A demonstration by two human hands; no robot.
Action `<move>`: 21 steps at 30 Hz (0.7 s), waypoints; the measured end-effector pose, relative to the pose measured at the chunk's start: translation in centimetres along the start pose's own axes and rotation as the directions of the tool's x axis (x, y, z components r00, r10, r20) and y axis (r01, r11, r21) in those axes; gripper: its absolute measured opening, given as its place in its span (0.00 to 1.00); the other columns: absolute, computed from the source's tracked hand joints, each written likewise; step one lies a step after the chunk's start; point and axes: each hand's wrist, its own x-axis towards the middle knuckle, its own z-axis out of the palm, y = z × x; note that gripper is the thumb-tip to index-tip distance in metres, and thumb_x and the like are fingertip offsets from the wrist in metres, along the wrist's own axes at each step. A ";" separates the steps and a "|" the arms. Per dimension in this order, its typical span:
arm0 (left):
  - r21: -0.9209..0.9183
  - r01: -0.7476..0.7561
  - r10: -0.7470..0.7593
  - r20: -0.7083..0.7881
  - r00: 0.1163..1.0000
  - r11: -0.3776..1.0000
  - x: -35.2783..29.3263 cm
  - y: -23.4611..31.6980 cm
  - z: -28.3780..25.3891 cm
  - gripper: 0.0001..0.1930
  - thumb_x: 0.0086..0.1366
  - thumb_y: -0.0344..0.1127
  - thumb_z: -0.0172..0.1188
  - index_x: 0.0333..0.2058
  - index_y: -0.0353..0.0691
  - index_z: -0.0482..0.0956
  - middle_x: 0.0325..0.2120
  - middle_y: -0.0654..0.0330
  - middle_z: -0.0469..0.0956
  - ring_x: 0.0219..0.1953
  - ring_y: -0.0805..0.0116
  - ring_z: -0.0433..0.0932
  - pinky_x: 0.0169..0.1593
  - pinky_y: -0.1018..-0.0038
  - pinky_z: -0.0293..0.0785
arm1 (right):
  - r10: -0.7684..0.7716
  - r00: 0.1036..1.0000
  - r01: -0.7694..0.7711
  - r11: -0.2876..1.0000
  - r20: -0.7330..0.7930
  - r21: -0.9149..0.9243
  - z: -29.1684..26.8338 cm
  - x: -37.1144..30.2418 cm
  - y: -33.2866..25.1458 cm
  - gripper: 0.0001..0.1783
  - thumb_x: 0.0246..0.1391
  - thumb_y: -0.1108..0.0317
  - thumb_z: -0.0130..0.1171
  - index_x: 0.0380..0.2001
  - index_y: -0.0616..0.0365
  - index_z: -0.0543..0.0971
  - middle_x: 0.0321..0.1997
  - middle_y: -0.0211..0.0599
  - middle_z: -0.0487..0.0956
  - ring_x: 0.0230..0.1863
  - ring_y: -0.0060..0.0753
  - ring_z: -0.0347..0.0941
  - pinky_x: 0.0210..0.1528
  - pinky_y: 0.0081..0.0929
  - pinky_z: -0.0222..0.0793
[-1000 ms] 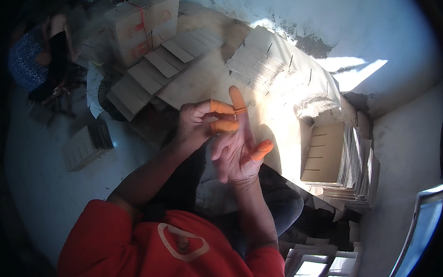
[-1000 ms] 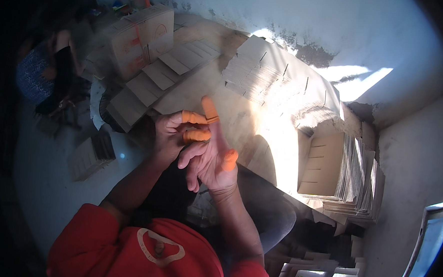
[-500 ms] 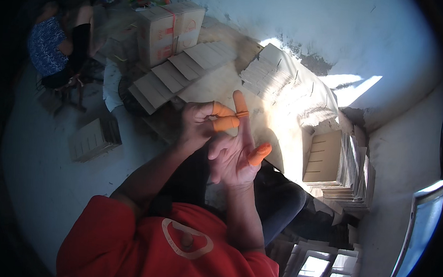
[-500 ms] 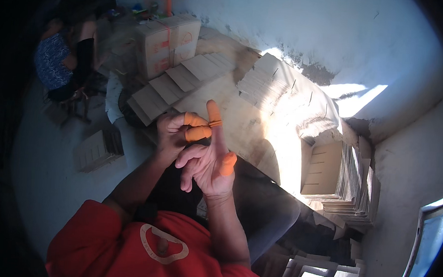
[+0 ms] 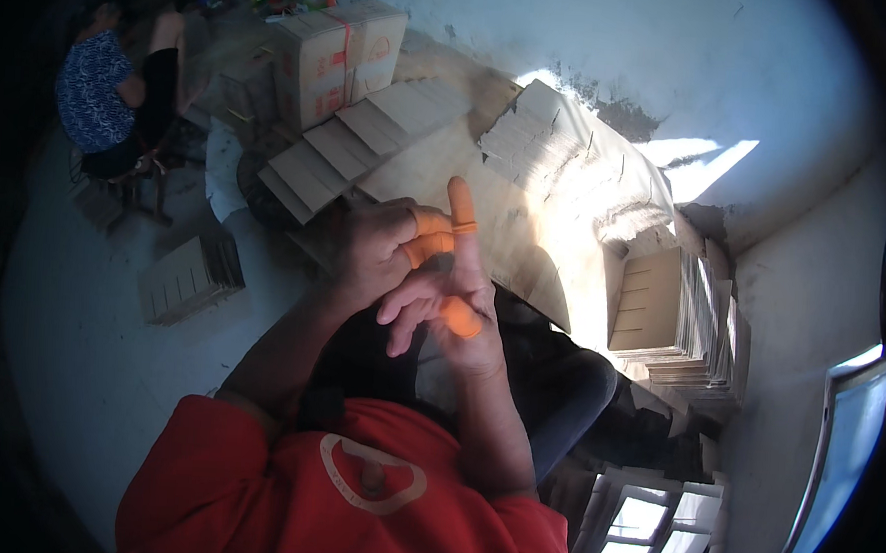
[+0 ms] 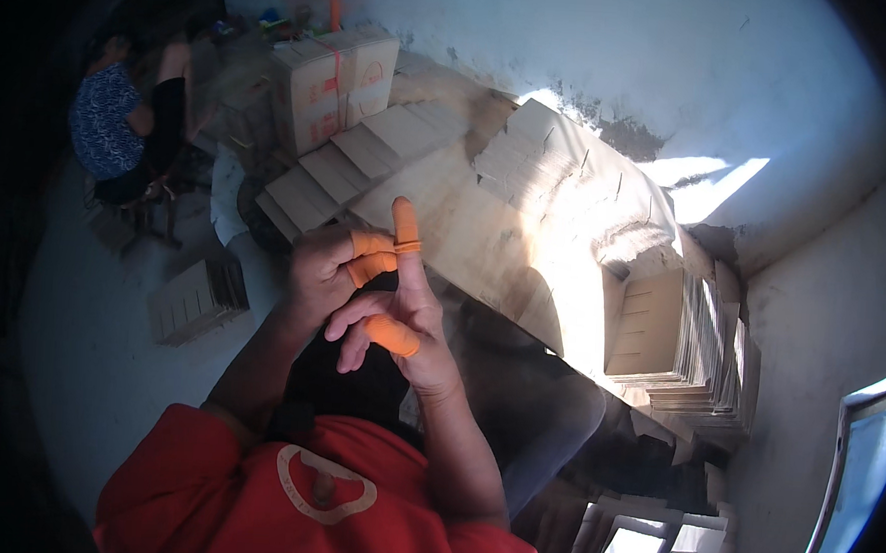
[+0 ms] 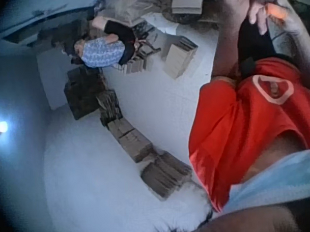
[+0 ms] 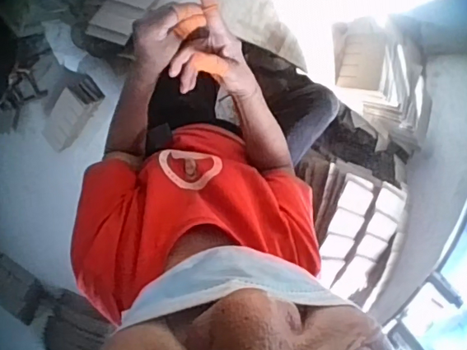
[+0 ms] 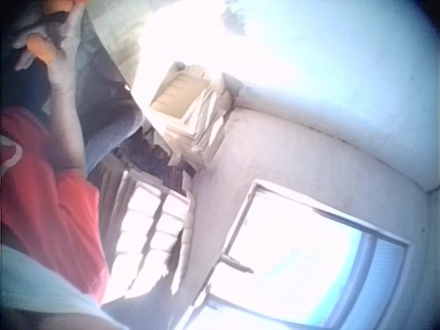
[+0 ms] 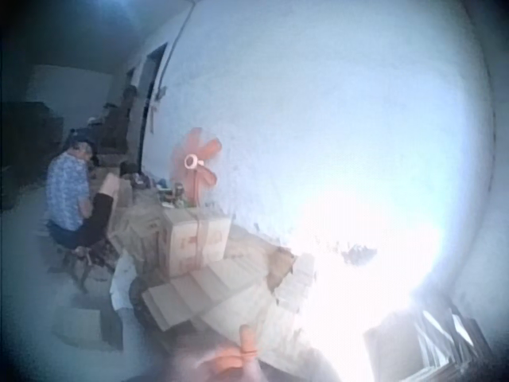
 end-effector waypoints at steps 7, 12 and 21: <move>0.020 -0.139 0.138 0.050 0.989 0.990 0.2 -1.4 -0.6 0.10 0.48 0.21 0.63 0.32 0.34 0.79 0.24 0.57 0.77 0.25 0.67 0.77 0.29 0.74 0.71 | 0.079 0.985 -0.124 0.941 -0.153 -0.315 1.1 -0.5 -0.4 0.58 0.52 0.82 0.59 0.69 0.35 0.30 0.29 0.42 0.78 0.23 0.29 0.77 0.25 0.20 0.75; 0.047 -0.110 0.111 -0.020 0.994 0.993 -0.2 -1.5 -0.2 0.09 0.44 0.22 0.63 0.27 0.35 0.75 0.20 0.59 0.71 0.20 0.67 0.71 0.24 0.73 0.67 | 0.105 0.989 -0.127 0.965 -0.107 -0.231 0.8 -0.4 -0.1 0.57 0.51 0.83 0.59 0.69 0.38 0.32 0.33 0.40 0.78 0.25 0.28 0.77 0.23 0.18 0.73; 0.159 -0.291 0.296 -0.008 0.955 0.943 -0.1 0.0 -0.4 0.14 0.42 0.25 0.69 0.29 0.33 0.75 0.23 0.60 0.76 0.21 0.71 0.71 0.24 0.77 0.66 | -0.082 0.985 0.001 0.886 -0.154 -0.463 -0.1 -0.3 1.5 0.49 0.55 0.63 0.62 0.70 0.50 0.41 0.65 0.36 0.61 0.57 0.28 0.66 0.62 0.26 0.58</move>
